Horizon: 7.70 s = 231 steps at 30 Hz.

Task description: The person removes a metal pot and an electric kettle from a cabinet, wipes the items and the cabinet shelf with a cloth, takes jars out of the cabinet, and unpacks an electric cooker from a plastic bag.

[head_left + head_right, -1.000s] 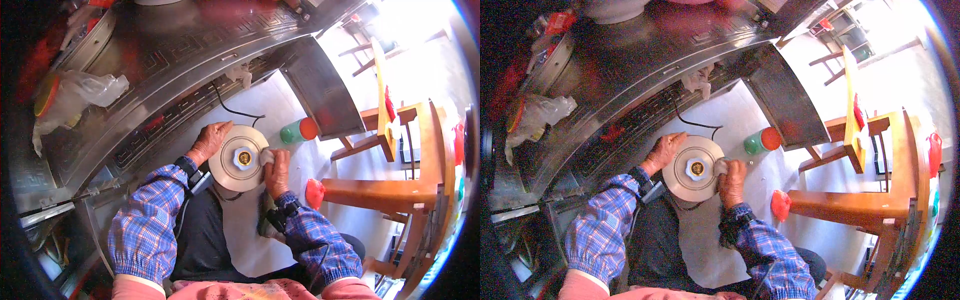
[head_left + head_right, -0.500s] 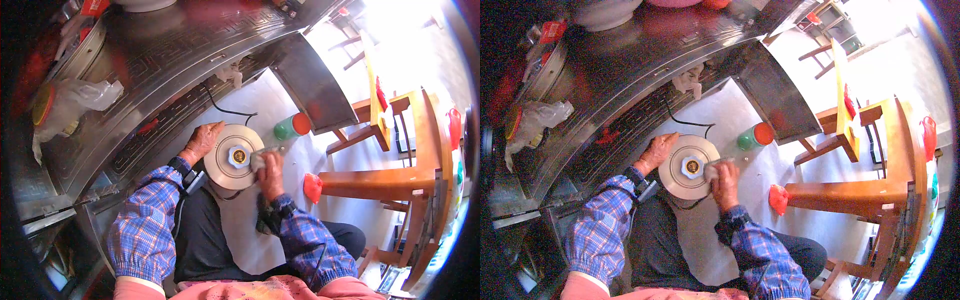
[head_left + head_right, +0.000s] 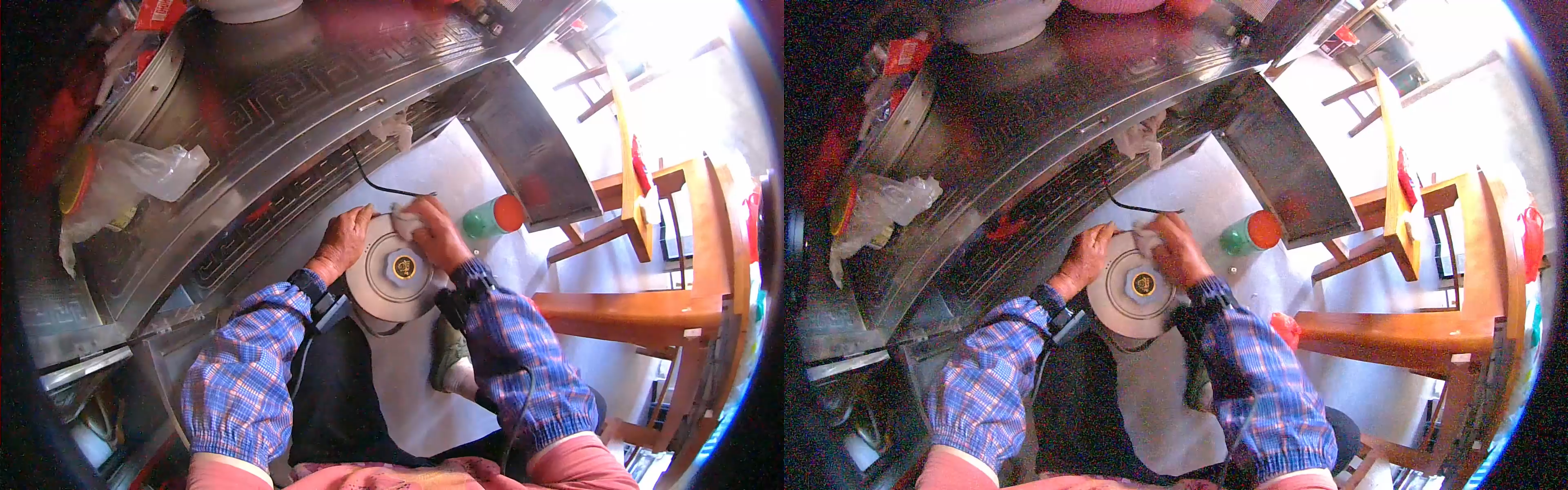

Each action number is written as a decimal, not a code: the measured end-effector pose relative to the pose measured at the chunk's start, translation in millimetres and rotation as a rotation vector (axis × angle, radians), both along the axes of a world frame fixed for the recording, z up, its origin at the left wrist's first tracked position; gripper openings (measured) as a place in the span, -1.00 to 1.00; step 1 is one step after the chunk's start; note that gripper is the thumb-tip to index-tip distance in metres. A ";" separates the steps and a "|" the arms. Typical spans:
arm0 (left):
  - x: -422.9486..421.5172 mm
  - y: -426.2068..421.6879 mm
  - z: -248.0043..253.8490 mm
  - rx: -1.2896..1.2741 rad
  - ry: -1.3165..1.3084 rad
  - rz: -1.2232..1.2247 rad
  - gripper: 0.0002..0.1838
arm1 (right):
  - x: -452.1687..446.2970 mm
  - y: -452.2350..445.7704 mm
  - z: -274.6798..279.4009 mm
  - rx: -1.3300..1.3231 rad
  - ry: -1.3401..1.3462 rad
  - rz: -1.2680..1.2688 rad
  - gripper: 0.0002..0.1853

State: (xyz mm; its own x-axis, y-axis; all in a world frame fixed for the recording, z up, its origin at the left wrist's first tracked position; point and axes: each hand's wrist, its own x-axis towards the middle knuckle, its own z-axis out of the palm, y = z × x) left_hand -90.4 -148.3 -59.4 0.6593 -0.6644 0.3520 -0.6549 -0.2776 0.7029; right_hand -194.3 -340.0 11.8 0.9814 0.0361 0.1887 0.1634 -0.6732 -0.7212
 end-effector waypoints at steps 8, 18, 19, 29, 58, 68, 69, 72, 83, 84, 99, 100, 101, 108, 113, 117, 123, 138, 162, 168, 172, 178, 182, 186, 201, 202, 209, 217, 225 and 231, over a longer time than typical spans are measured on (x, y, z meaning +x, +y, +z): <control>4.6 -3.3 -3.2 -0.007 0.075 -0.096 -0.72 | -11.2 -0.4 23.9 -0.076 0.172 -0.168 -0.54; 13.4 -6.2 -13.3 -0.095 0.720 -0.248 -0.59 | -44.1 112.5 24.5 -0.526 0.129 0.309 -0.68; 12.1 -5.4 -14.3 -0.066 0.559 -0.236 -0.62 | -61.3 117.4 29.4 -0.520 0.074 0.358 -0.67; 17.8 -11.3 -44.5 -0.058 0.042 -0.201 -0.65 | -139.8 -51.3 20.6 -0.762 0.439 0.105 -0.67; -73.2 -24.8 104.0 0.623 -0.519 -0.333 -0.39 | -99.8 -55.7 -91.6 0.699 0.181 -0.466 -0.68; -83.3 -28.2 94.7 0.563 -0.480 -0.269 -0.50 | -128.2 -56.1 -135.6 0.989 0.436 -0.351 -0.53; -84.6 -28.1 93.8 0.556 -0.474 -0.248 -0.51 | -126.5 -59.2 -139.3 0.898 0.460 -0.309 -0.53; -88.9 -32.3 94.0 0.542 -0.461 -0.182 -0.54 | -121.5 -57.3 -150.3 0.801 0.465 -0.267 -0.53; -93.6 -51.3 120.9 0.608 -0.362 -0.049 -0.39 | -117.1 -51.6 -148.3 0.842 0.488 -0.288 -0.57; -92.1 -47.0 125.1 0.613 -0.359 -0.048 -0.39 | -118.0 -50.7 -147.4 0.884 0.492 -0.299 -0.58; -62.6 -7.9 162.4 0.505 -0.241 -0.337 -0.29 | -119.6 -50.5 -144.6 1.061 0.505 -0.311 -0.49; -60.1 -5.6 169.6 0.497 -0.234 -0.318 -0.32 | -118.2 -52.5 -140.4 1.008 0.537 -0.290 -0.48; -58.8 -1.3 174.7 0.509 -0.220 -0.276 -0.33 | -118.4 -53.8 -136.6 1.009 0.536 -0.289 -0.48; -44.5 69.5 140.0 0.221 0.333 0.058 -0.44 | -131.0 -56.2 -129.7 1.021 0.463 -0.378 -0.40; -59.7 89.3 129.4 0.145 0.478 0.253 -0.47 | -144.6 -77.8 -128.2 0.995 0.361 -0.416 -0.46; -56.5 95.3 120.7 0.180 0.525 0.273 -0.56 | -158.7 -91.6 -123.0 0.395 0.310 -0.430 -0.52; -43.2 113.5 108.7 0.291 0.214 0.210 -0.57 | -183.6 -73.7 -130.3 -0.171 0.321 -0.360 -0.59; -79.3 110.6 138.8 0.126 0.443 0.454 -0.56 | -32.3 18.6 -3.7 -0.380 -0.232 0.296 -0.80; -88.4 118.8 139.9 0.047 0.436 0.533 -0.58 | -96.2 -82.2 21.5 1.436 0.122 -0.322 -0.75; -89.6 113.8 141.8 0.019 0.467 0.557 -0.58 | -63.1 -34.2 27.8 0.736 0.195 0.040 -0.75; -90.0 110.4 149.6 -0.004 0.501 0.536 -0.59 | -47.5 2.2 26.0 -0.005 -0.080 0.301 -0.77; -91.3 107.8 153.3 -0.005 0.506 0.510 -0.55 | -35.8 21.7 9.5 -0.312 -0.205 0.324 -0.87; -88.2 109.9 148.5 0.012 0.496 0.486 -0.54 | -32.7 21.3 5.8 -0.385 -0.173 0.342 -0.88; -84.1 100.3 148.3 0.121 0.259 0.363 -0.52 | -34.4 20.4 0.5 -0.357 -0.183 0.335 -0.86; -92.3 -16.1 143.2 0.411 -0.174 -0.067 -0.42 | -87.4 -83.2 -9.7 0.108 -0.043 -0.358 -0.86; -92.7 -19.9 142.0 0.429 -0.200 -0.088 -0.42 | -89.2 -84.0 -10.9 0.119 -0.046 -0.360 -0.85; -94.0 -24.8 119.5 0.495 -0.173 -0.143 -0.36 | -94.5 -86.0 -15.0 0.160 -0.070 -0.368 -0.83; -91.8 -13.9 108.7 0.526 -0.281 -0.198 -0.28 | -96.7 -78.1 -24.4 0.276 0.009 -0.292 -0.86; -81.1 23.2 86.0 0.052 0.286 0.248 -0.37 | -88.3 -54.9 -15.1 0.352 0.093 -0.146 -0.59; -76.7 24.1 55.2 0.001 0.678 0.352 -0.47 | -79.9 -20.3 -30.7 0.241 0.025 -0.065 -0.40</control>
State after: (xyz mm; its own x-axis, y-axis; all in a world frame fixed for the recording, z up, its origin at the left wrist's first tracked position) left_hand -167.1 -124.1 -4.2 0.9038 -0.3748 -0.2065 0.0477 -0.3912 0.9190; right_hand -274.2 -360.2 -18.9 0.9847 -0.0703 0.1595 0.1052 -0.4895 -0.8656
